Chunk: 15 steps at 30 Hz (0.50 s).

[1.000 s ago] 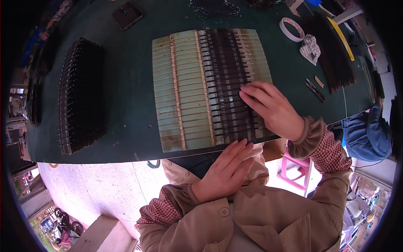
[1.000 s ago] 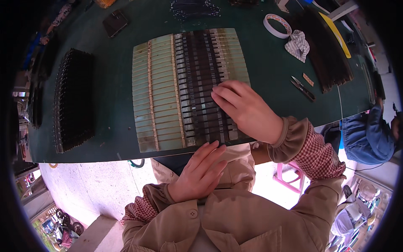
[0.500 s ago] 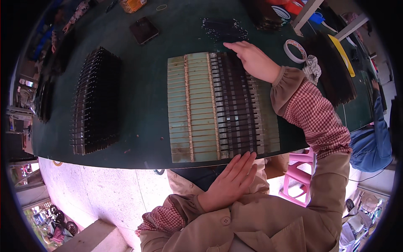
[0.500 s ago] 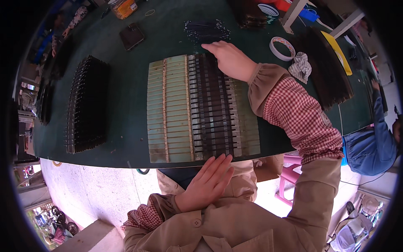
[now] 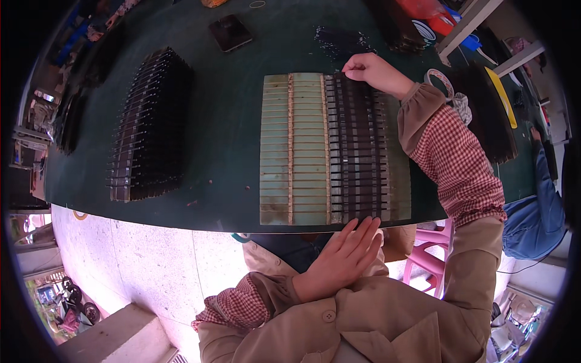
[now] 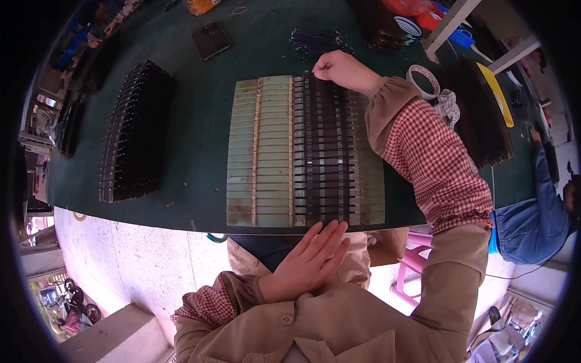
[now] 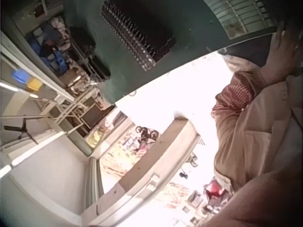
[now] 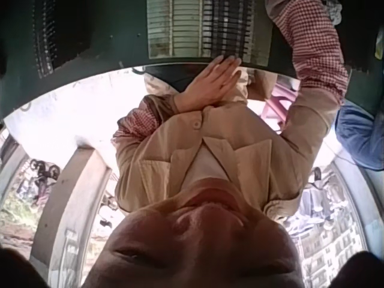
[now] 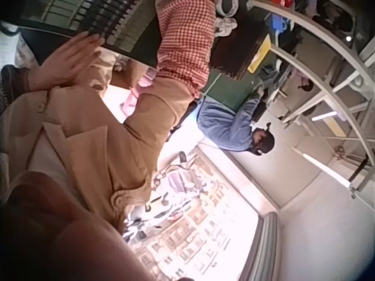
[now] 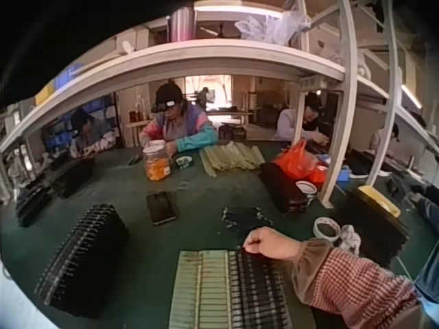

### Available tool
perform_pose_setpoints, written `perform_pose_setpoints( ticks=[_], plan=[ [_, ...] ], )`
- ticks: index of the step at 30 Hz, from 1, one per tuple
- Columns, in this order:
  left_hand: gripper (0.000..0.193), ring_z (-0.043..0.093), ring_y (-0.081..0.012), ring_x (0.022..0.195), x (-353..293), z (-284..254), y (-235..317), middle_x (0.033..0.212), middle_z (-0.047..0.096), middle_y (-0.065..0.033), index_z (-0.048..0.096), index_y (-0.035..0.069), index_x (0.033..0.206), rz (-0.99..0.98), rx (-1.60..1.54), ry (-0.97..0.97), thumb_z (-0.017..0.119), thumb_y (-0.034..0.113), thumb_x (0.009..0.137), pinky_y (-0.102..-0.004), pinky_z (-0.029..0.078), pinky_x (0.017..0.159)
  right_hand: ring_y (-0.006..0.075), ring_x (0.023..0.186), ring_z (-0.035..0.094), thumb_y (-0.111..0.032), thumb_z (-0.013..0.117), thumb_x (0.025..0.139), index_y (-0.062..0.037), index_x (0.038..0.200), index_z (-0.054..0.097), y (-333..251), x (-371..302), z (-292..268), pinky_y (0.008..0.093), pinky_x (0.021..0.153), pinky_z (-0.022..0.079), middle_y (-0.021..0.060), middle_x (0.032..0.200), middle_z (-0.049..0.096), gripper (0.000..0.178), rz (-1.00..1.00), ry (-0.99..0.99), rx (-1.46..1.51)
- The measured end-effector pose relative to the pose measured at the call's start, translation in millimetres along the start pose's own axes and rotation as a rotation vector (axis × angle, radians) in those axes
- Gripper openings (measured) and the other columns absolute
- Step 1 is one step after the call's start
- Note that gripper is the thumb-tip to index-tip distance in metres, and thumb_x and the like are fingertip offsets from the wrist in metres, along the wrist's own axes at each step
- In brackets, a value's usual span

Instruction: Placing small electronic components into a mounting rack and securing them with tape.

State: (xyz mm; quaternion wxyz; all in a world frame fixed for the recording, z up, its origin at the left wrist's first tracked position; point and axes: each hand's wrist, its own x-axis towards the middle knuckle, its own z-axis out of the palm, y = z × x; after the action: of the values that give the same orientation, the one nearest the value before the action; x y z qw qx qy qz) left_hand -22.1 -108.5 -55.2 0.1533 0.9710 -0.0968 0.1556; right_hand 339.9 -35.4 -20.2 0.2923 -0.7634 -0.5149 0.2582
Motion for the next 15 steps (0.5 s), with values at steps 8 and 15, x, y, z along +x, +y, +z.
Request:
perform_pose_setpoints(
  ticks=[8,15],
  plan=[
    [0.042,0.049,-0.0356,0.124,-2.4,-0.7,-7.7,0.134,0.050,-0.0217,0.050,-0.004,0.126,-0.028,-0.303,0.160,0.055,0.007,0.085,-0.0433,0.041,0.105,0.0038,0.083,0.060,-0.021,0.060,0.094,-0.0044,0.108,0.065,-59.9,-30.3,-69.5,0.0194,0.072,0.048,-0.0044,0.093,0.065,0.023,0.011,-0.092,0.314],
    [0.020,0.061,-0.0212,0.083,-23.3,-33.3,-16.7,0.112,0.062,-0.0169,0.054,-0.003,0.111,-0.604,-1.662,0.262,0.048,0.011,0.099,-0.0322,0.052,0.075,0.0054,0.083,0.063,-0.019,0.059,0.095,-0.0002,0.112,0.063,-80.0,-29.0,-113.0,0.0192,0.072,0.050,-0.0010,0.097,0.067,0.026,-0.026,-0.024,0.439]
  ],
)
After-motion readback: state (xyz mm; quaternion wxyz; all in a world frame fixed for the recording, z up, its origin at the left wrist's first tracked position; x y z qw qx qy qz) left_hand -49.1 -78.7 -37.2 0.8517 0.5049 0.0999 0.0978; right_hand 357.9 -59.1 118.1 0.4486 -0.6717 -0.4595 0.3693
